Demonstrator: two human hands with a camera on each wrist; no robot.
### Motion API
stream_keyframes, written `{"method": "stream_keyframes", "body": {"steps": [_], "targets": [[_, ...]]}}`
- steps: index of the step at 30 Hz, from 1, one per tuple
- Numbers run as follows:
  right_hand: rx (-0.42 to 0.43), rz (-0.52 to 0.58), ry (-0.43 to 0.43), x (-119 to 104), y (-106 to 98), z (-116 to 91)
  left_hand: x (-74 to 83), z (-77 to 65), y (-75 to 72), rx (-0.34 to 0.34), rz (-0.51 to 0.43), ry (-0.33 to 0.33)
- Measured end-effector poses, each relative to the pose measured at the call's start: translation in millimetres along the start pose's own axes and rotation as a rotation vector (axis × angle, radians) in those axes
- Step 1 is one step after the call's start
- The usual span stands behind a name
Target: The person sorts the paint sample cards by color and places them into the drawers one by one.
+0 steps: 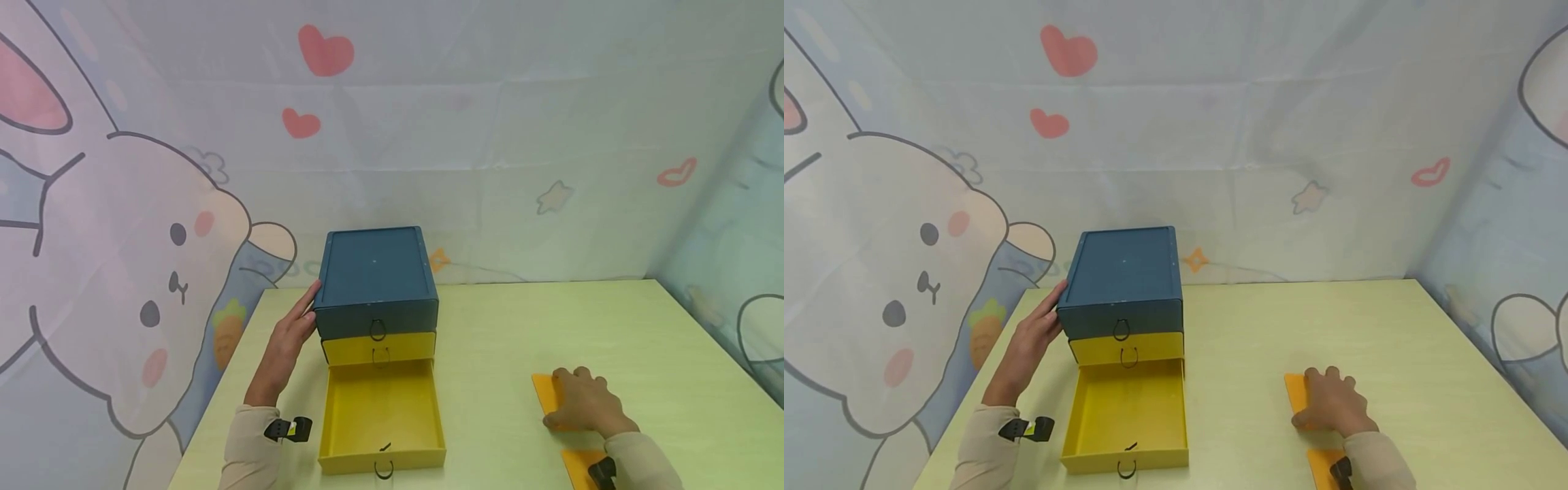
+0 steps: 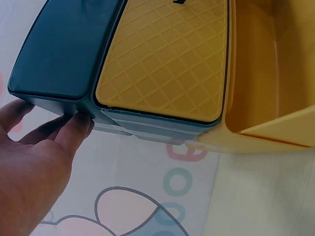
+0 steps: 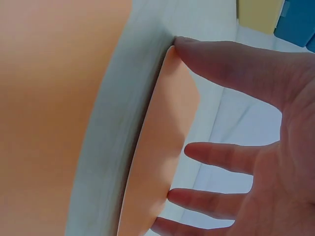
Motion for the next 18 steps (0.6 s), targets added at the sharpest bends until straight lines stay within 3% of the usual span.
{"method": "stream_keyframes", "body": {"steps": [18], "targets": [[0.037, -0.002, -0.035, 1.1, -1.4, 1.3, 1.0, -0.6, 0.3, 0.0, 0.0, 0.008]]}}
Point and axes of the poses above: each hand's wrist, its own z-axis towards the middle knuckle, its own y-axis out of the palm, x = y × z, the point moved 10 cm from there along z, towards the middle knuckle, and after that the axes turned 13 degrees about -y, right-handed, at the moved point
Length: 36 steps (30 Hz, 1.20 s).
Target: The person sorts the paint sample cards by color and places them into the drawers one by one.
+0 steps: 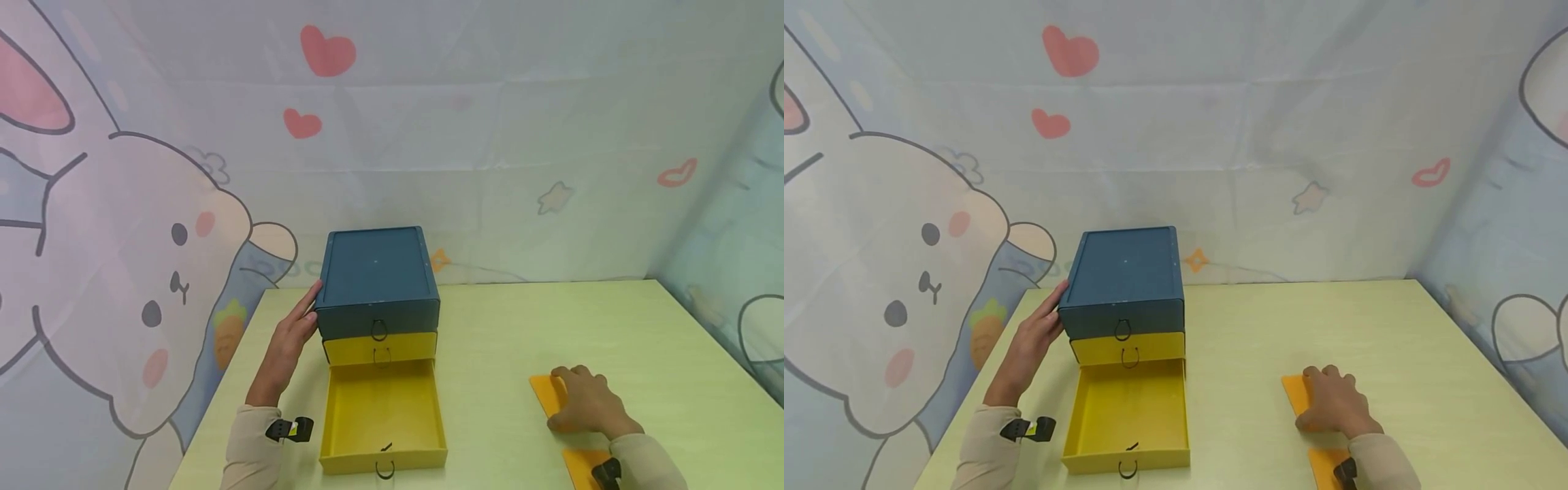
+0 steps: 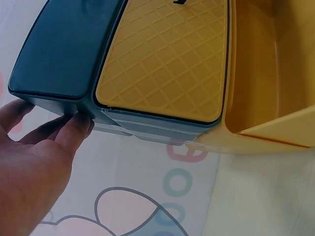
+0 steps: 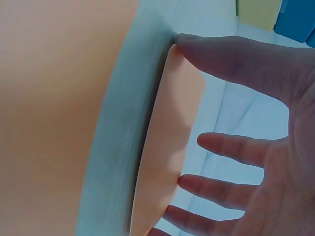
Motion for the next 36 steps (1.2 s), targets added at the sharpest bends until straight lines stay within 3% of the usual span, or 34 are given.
{"method": "stream_keyframes", "body": {"steps": [13, 36], "targets": [[0.03, -0.018, -0.077, -14.1, -2.4, -1.3, 0.9, -1.1, -0.5, 0.006, 0.011, -0.01], [0.177, -0.045, -0.313, -103.2, -38.7, -12.0, 1.6, -2.1, -1.3, 0.002, 0.009, -0.005]]}}
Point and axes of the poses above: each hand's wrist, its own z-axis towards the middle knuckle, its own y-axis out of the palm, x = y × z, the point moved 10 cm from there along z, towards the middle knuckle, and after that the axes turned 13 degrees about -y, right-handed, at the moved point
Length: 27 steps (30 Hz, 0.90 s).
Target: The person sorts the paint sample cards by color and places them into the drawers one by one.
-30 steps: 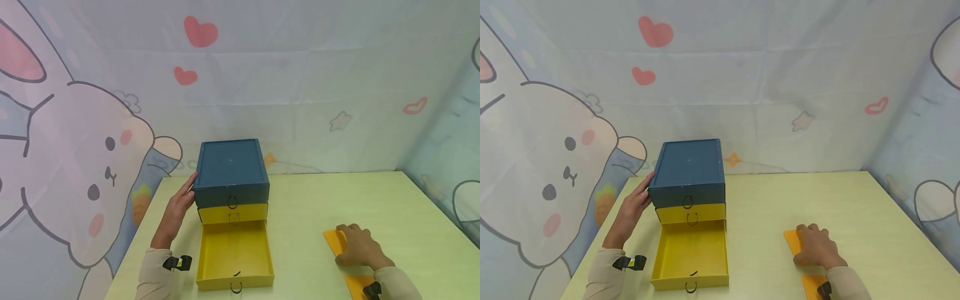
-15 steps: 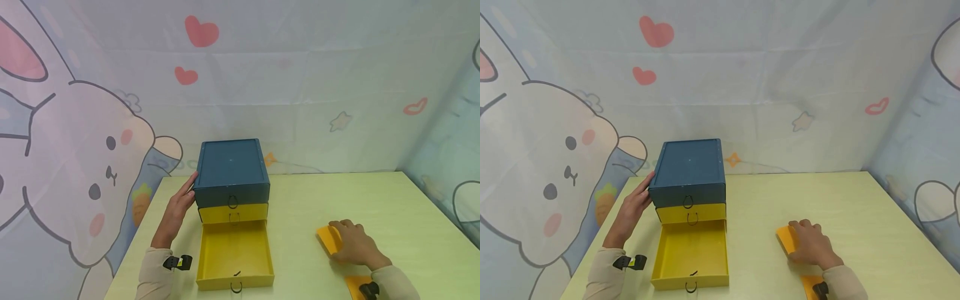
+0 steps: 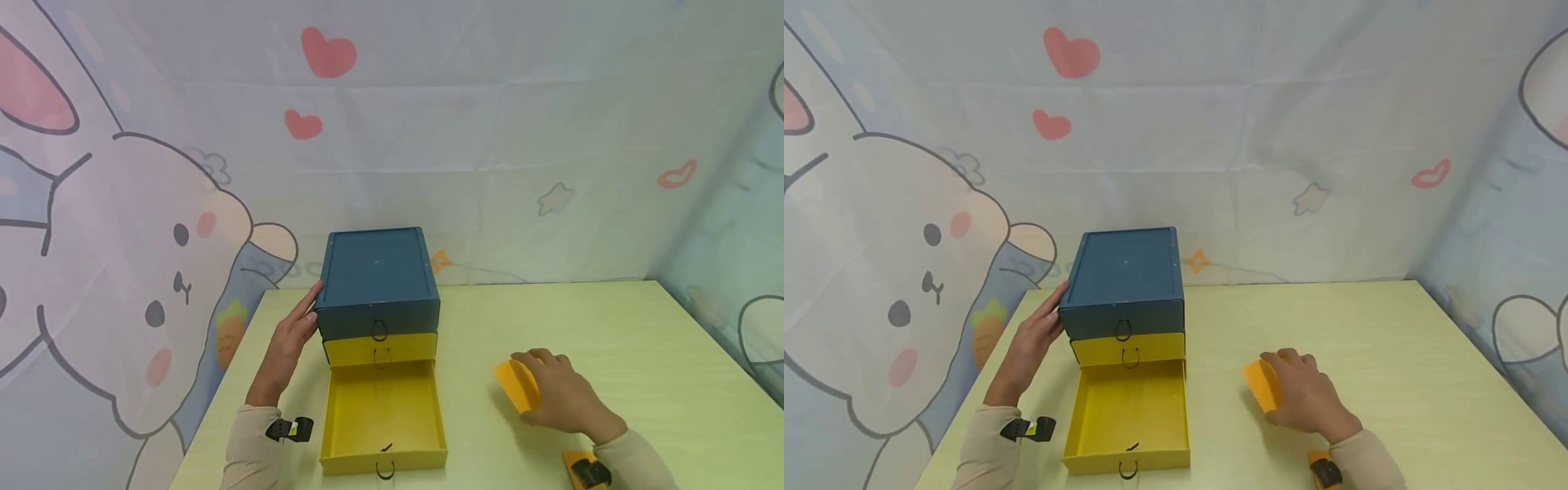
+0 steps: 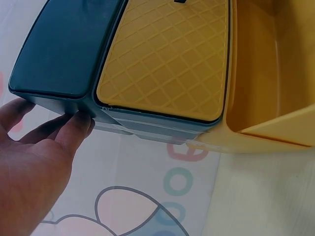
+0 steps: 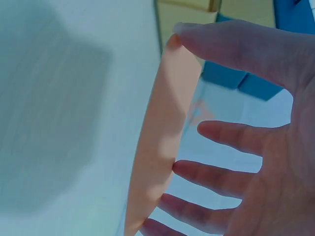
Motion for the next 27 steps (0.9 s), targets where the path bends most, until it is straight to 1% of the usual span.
{"method": "stream_keyframes", "body": {"steps": [5, 10, 12, 16, 20, 23, 27], "targets": [[0.002, -0.006, -0.066, -29.3, -4.6, 7.7, -0.4, 0.7, -0.6, 0.004, 0.008, -0.003], [0.011, -0.03, -0.166, -59.1, -7.5, 16.2, 0.1, 0.3, -0.4, 0.006, 0.011, 0.0], [0.022, -0.038, -0.198, -68.2, -8.5, 19.6, 0.0, 0.2, -0.2, 0.005, 0.01, 0.003], [0.018, -0.02, -0.228, -80.7, -6.4, 24.4, -1.2, 0.3, 0.3, 0.006, 0.01, 0.004], [-0.002, 0.013, -0.268, -94.1, 2.1, 28.2, -1.8, 0.2, 0.6, 0.004, 0.012, 0.005], [-0.013, 0.033, -0.331, -108.6, 11.2, 31.2, -1.7, 0.2, 0.2, 0.004, 0.008, 0.003], [-0.061, 0.06, -0.402, -125.9, 24.8, 36.4, -0.2, 0.7, 0.0, 0.002, 0.003, 0.005]]}}
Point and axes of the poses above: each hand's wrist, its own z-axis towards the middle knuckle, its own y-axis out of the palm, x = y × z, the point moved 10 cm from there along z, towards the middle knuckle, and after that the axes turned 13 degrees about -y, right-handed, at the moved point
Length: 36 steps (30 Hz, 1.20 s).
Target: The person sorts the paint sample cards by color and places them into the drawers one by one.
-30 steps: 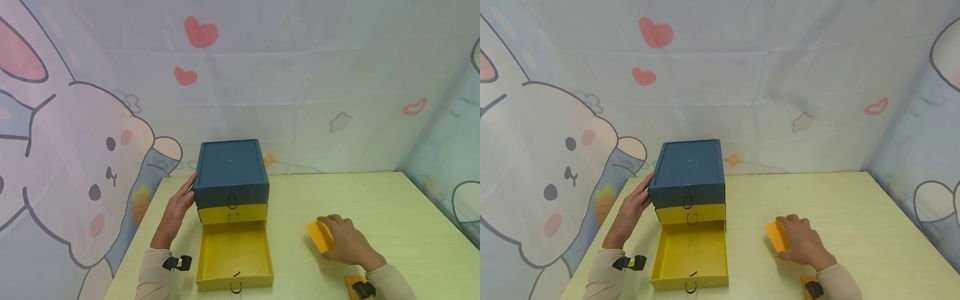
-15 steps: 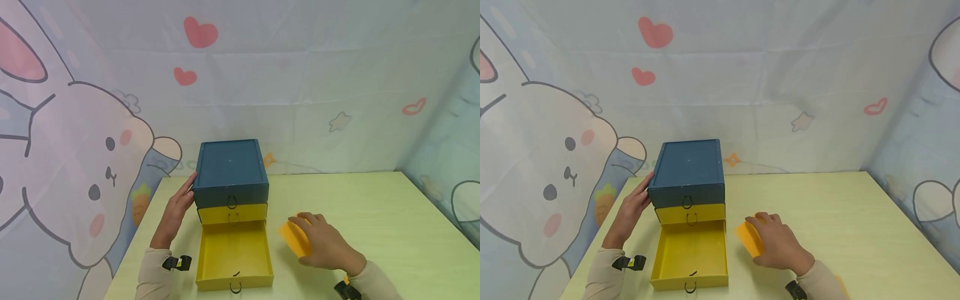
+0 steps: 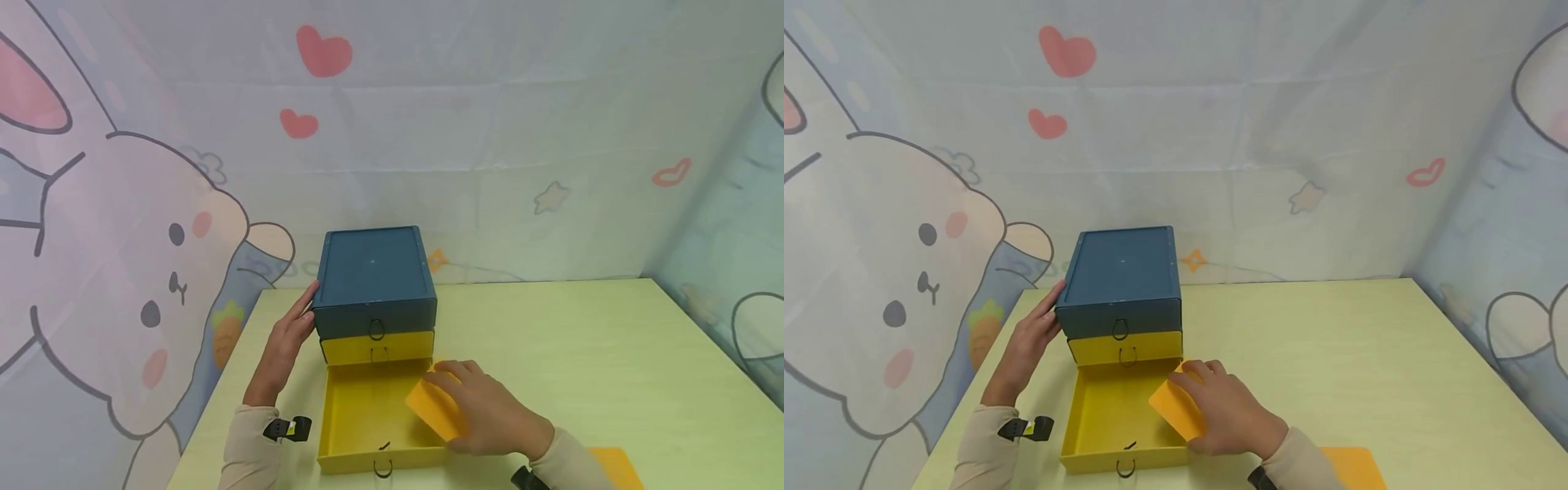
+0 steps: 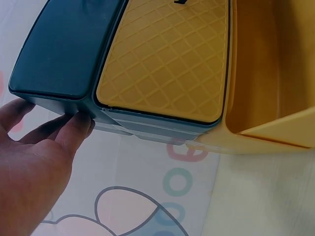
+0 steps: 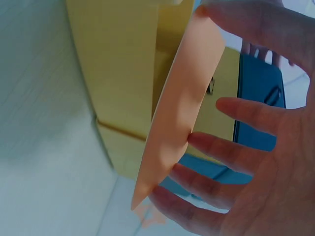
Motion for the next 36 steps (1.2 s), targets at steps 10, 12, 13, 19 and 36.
{"method": "stream_keyframes", "body": {"steps": [10, 12, 13, 19, 36], "targets": [[-0.052, -0.038, -0.11, -18.9, 12.8, 32.5, 1.0, 0.9, 1.1, -0.005, 0.003, -0.001], [-0.064, -0.053, -0.121, -20.3, 15.8, 38.1, 1.2, 1.2, 1.3, -0.005, 0.003, -0.003], [-0.071, -0.059, -0.125, -20.7, 17.4, 41.2, 1.6, 1.3, 1.3, -0.003, 0.003, -0.005], [-0.143, -0.036, -0.113, -15.9, 29.4, 55.6, 2.4, 1.5, 1.3, 0.001, 0.004, -0.014], [-0.246, -0.19, -0.13, -18.4, 50.9, 85.6, 1.3, 0.0, 0.5, 0.009, 0.013, -0.011]]}}
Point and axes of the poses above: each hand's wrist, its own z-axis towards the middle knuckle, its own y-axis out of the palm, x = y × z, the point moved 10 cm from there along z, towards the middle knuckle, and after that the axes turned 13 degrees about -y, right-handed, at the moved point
